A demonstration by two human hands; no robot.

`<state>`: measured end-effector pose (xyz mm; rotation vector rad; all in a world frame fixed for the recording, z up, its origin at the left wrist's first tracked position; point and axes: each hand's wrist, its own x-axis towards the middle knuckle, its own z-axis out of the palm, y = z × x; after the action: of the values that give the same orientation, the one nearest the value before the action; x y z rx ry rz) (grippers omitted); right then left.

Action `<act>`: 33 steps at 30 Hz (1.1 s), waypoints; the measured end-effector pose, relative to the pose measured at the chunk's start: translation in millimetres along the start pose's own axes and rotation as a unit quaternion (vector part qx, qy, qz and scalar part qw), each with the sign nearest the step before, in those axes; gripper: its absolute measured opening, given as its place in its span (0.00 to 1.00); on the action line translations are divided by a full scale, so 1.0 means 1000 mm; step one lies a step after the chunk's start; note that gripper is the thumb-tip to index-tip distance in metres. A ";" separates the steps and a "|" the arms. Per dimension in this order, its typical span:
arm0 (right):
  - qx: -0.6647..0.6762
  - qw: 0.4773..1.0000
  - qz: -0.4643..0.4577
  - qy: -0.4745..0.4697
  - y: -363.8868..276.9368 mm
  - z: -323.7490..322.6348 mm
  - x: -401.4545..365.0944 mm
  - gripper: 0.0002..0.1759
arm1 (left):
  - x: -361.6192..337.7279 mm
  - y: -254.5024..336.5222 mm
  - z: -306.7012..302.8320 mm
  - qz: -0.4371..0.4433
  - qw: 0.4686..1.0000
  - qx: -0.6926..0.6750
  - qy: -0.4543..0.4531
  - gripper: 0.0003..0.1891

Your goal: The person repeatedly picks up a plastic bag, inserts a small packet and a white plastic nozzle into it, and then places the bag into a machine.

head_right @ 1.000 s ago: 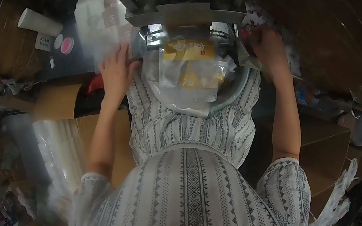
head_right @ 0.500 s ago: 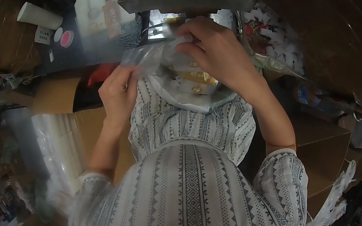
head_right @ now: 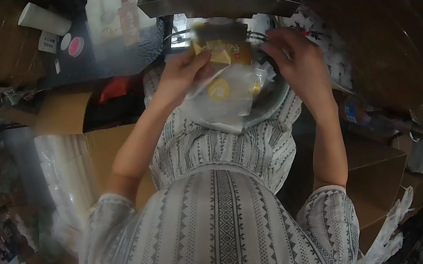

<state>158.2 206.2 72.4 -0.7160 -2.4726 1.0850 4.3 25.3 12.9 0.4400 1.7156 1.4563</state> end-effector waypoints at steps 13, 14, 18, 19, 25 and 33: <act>-0.269 0.959 0.069 0.055 0.040 -0.016 0.014 0.13 | 0.020 -0.023 -0.111 0.319 0.666 0.629 0.242 0.24; -0.267 0.960 0.070 0.053 0.030 -0.018 0.011 0.13 | 0.007 -0.024 -0.111 0.317 0.666 0.631 0.241 0.24; 0.057 0.997 0.043 -0.016 -0.002 0.006 0.004 0.13 | -0.036 -0.026 -0.105 0.267 0.745 0.553 0.261 0.10; 0.189 0.980 -0.024 -0.058 -0.010 0.017 0.004 0.13 | -0.046 -0.023 -0.101 0.229 0.760 0.527 0.303 0.05; 0.028 0.966 -0.250 -0.055 -0.054 0.051 0.010 0.13 | -0.073 0.003 -0.062 0.316 0.750 0.502 0.292 0.03; 0.036 0.971 -0.194 -0.137 -0.042 0.039 0.002 0.13 | -0.063 0.006 -0.034 0.284 0.841 0.452 0.088 0.06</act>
<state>124.6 160.5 78.8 -0.0498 -2.6272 1.1699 14.9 -39.8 40.4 1.4539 2.5138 0.9509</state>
